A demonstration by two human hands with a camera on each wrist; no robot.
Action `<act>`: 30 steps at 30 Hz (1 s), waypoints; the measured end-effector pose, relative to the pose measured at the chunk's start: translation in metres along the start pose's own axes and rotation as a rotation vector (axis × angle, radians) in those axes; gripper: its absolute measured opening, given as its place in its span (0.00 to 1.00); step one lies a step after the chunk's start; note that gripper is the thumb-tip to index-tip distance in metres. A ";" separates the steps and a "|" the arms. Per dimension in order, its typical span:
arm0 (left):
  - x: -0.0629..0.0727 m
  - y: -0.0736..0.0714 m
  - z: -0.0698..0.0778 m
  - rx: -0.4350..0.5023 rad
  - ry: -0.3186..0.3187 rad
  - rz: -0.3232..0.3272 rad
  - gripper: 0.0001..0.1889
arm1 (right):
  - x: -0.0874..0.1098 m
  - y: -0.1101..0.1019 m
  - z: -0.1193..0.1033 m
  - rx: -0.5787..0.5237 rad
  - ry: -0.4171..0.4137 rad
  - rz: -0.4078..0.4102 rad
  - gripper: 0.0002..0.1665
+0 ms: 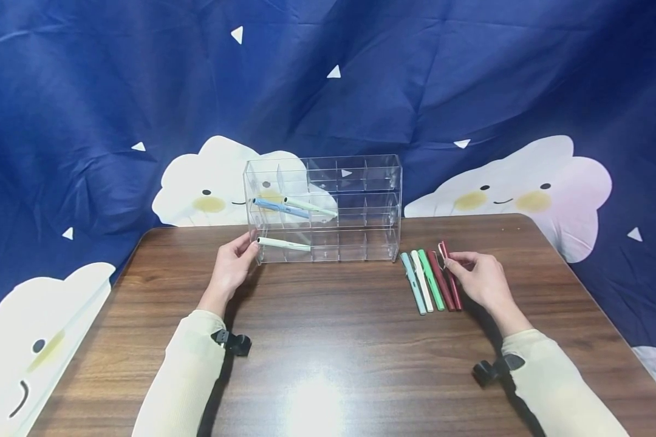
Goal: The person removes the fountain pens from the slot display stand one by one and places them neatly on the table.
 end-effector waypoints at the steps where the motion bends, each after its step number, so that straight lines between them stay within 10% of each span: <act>1: 0.000 0.000 0.000 0.003 -0.001 0.000 0.25 | -0.001 0.001 0.001 0.004 0.005 -0.005 0.22; 30: -0.001 0.000 -0.001 0.008 0.010 0.005 0.25 | -0.008 0.019 0.012 0.103 0.055 -0.112 0.26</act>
Point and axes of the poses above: each hand's wrist, its own x-axis away from the middle knuckle, its own y-axis out of the palm, z = x × y, the point moved 9 cm from there along -x, towards the middle knuckle, and after that the axes turned 1 degree about x, right-handed, at the moved point
